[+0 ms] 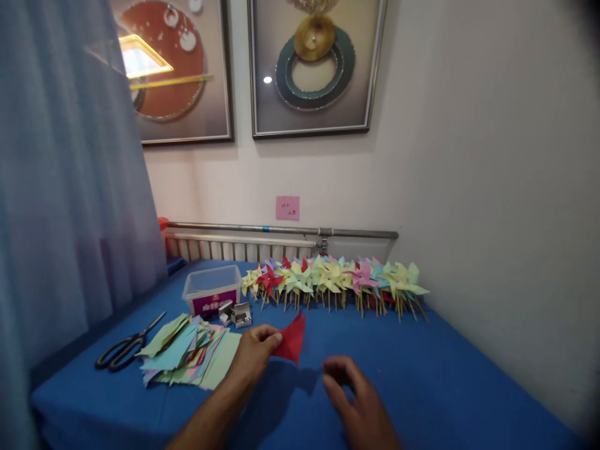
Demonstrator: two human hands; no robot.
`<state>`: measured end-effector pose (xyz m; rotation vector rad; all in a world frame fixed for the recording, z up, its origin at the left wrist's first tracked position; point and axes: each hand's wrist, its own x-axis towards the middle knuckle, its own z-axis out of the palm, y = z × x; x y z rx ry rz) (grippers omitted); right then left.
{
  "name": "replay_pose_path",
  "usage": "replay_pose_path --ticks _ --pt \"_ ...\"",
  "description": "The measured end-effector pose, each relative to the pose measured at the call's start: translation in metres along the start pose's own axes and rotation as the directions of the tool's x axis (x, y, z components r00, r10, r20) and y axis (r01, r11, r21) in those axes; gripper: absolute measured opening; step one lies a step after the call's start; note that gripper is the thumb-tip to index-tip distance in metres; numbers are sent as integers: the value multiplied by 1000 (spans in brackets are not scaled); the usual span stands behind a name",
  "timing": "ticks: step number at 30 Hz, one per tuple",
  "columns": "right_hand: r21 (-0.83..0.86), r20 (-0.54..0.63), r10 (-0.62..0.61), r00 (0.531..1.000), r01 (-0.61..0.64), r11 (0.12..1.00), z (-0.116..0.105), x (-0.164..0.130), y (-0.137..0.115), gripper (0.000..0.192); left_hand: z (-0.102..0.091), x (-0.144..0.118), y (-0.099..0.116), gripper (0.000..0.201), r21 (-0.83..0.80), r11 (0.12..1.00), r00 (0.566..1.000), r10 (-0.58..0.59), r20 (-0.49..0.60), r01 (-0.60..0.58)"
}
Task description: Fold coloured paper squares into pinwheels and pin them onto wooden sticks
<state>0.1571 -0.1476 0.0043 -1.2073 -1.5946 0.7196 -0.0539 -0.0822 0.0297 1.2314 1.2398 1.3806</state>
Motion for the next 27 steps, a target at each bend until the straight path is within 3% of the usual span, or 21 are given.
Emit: replay_pose_path --ticks 4,9,11,13,15,17,19,23,27 --pt "298 9 61 998 -61 953 8 76 -5 42 35 11 5 25 62 996 996 62 57 -65" --pt "582 34 161 986 -150 799 16 117 17 48 50 41 4 21 84 989 990 118 74 -124" --pt "665 83 187 979 -194 721 13 124 22 48 52 58 3 26 -11 1000 999 24 31 -24" --pt "713 144 184 972 -231 662 10 128 26 46 53 71 0 34 -138 978 987 -156 27 159" --pt "733 193 170 966 -257 630 8 128 32 43 54 77 -8 43 -264 904 940 -306 152 337" --pt "732 224 164 961 -278 622 9 126 43 42 56 76 -20 48 -352 829 884 -320 340 435" --pt "708 258 171 951 -307 636 12 124 58 43 56 71 -33 46 -417 798 870 -254 423 436" --pt "664 262 244 934 -357 657 22 124 84 50 54 66 -46 45 -446 830 919 -182 349 334" --pt "658 253 277 927 -375 653 26 124 87 49 52 72 -49 43 -420 850 936 -212 281 319"
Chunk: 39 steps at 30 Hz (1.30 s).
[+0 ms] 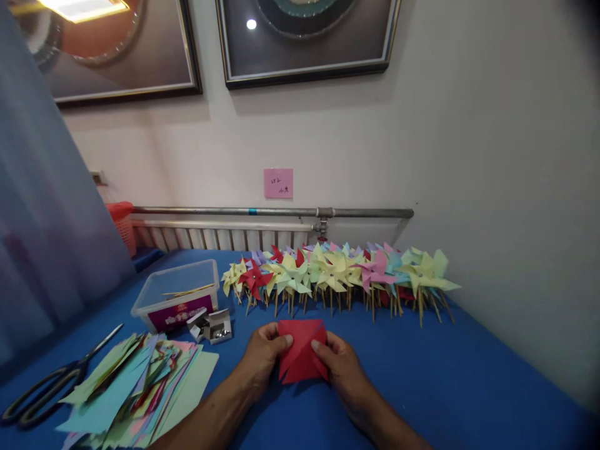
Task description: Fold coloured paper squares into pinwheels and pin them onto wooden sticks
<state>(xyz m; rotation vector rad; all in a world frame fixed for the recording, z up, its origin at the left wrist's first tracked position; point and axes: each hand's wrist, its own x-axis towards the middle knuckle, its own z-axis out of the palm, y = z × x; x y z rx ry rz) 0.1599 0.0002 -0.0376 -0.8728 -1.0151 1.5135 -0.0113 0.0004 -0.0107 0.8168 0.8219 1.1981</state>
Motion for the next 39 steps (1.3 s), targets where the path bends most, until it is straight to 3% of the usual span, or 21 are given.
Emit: replay_pose_path --ticks 4,11,19,23,28,33,39 --pt "52 23 33 999 -34 998 7 -9 -12 44 -1 3 -3 44 2 1000 999 -5 -49 5" --pt "44 119 79 990 -85 995 13 -18 -23 47 0 -2 -10 41 -23 1000 999 6 -37 -6" --pt "-51 -114 32 993 -38 998 1 1 10 54 3 -2 -9 45 24 1000 998 13 -69 -11" --pt "-37 -103 33 994 -37 999 4 -2 5 52 2 -1 -9 46 52 999 997 12 -80 -8" --pt "46 34 58 998 -59 997 13 -13 -10 46 4 -3 -8 44 63 998 997 14 -72 -10" --pt "-21 -101 34 994 -37 999 7 -4 7 52 4 -5 -6 44 46 999 998 8 -62 -5" --pt "-50 -84 65 994 -69 996 1 1 16 56 4 -3 -3 43 19 1000 992 11 -127 -9"
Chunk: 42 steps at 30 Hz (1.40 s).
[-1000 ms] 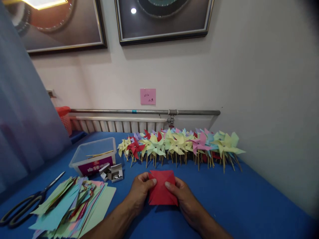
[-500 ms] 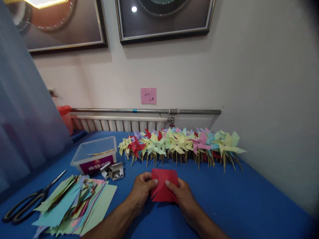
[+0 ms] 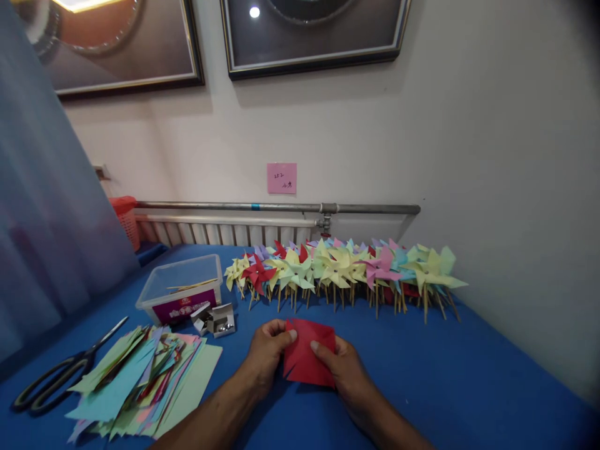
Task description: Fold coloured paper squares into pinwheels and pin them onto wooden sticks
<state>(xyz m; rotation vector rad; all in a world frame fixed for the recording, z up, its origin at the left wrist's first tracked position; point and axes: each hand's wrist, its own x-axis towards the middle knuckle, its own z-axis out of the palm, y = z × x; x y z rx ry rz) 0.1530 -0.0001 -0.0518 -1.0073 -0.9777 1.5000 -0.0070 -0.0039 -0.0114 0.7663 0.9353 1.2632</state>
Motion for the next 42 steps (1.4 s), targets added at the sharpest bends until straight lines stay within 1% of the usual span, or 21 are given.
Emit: replay_pose_path --ticks 2,4,8,13,17,19,21,25,27,29,32,35,39,42 --pt "11 1 1 1000 -1 1000 1 -2 -2 56 0 0 1 43 -8 1000 1000 -3 -9 3" --pt "-2 11 6 1000 -6 1000 2 -3 -4 56 1 0 2 44 -20 1000 1000 -3 7 3" --pt "-91 28 5 1000 -2 996 2 -5 -6 51 2 -4 6 45 -29 1000 1000 -8 28 8" --pt "-91 66 -7 998 12 996 2 -5 -7 47 4 -8 12 37 -66 998 997 -9 77 15" --pt "-133 118 1 993 15 991 1 -6 -6 45 3 -7 12 40 -44 999 999 -24 39 25" --pt "-142 123 10 992 8 990 0 -5 -4 46 1 -5 10 41 -15 1000 1000 -18 15 19" --pt "-130 90 1 996 11 991 0 -4 -3 48 1 -4 8 39 0 1000 1000 -8 12 8" --pt "-85 -32 -61 998 58 995 0 -3 -5 50 0 -2 4 31 55 999 999 1 36 -3" --pt "-70 -47 -62 997 59 996 0 -3 -9 49 1 -2 3 29 110 994 999 1 48 -7" --pt "-56 -29 -42 999 40 998 0 -5 -12 49 1 -1 2 28 149 989 999 7 32 -11" --pt "-38 8 3 1000 -3 999 0 -4 -13 48 1 2 2 29 180 983 999 45 -17 -41" --pt "-40 22 40 999 -39 998 -2 -1 -9 49 0 4 2 33 208 974 994 104 -45 -92" --pt "-34 9 42 999 -41 999 -4 3 -1 51 0 5 2 36 261 952 979 185 -84 -158" --pt "-28 -9 36 999 -36 999 -5 3 1 50 -1 3 5 35 288 941 974 210 -86 -177"
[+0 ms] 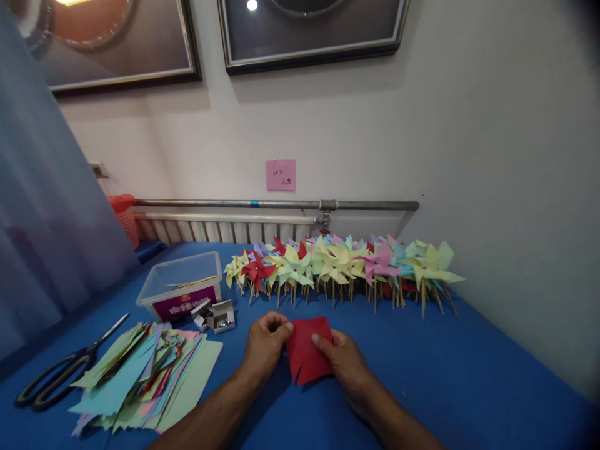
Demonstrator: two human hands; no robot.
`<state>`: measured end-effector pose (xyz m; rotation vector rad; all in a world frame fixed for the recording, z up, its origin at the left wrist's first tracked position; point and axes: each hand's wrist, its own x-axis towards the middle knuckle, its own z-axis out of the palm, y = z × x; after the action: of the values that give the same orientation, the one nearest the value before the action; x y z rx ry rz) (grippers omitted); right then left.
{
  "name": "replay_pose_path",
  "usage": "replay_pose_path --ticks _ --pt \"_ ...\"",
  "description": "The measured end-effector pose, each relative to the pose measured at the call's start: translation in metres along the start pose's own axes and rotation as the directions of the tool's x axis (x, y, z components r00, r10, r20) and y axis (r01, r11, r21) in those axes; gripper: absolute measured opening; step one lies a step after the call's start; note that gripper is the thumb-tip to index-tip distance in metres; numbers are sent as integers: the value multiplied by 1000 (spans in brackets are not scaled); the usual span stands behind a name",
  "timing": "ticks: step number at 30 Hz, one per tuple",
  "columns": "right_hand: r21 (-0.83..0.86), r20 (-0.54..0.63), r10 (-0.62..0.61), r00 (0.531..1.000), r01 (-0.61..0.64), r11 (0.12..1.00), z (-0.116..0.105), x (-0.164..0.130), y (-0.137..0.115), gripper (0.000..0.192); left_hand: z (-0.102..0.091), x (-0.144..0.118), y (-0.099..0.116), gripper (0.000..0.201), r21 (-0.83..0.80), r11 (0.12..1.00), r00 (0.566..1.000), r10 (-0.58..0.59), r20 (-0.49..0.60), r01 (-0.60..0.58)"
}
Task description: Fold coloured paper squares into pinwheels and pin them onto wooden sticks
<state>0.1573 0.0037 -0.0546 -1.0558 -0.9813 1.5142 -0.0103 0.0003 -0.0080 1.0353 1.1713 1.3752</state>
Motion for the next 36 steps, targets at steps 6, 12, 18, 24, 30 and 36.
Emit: replay_pose_path --ticks 6,12,18,24,30,36 --pt "10 -12 5 1000 -5 1000 1 1 -2 47 -6 0 7 37 -73 997 997 -17 74 22" --pt "75 -48 -10 999 13 997 6 -7 -12 42 -6 1 4 40 -135 985 988 -94 119 110" --pt "131 -53 -15 999 21 991 10 -14 -19 35 -1 2 -5 35 16 999 996 -39 76 37" --pt "117 -49 -14 999 20 993 11 -16 -22 37 -4 -1 -10 19 197 973 992 114 59 -123" --pt "124 -69 -11 998 19 992 13 -14 -22 42 -4 -11 -1 13 468 812 936 329 127 -349" --pt "96 -41 -40 998 44 994 13 -16 -23 37 -2 -19 -2 15 548 585 798 496 342 -598"
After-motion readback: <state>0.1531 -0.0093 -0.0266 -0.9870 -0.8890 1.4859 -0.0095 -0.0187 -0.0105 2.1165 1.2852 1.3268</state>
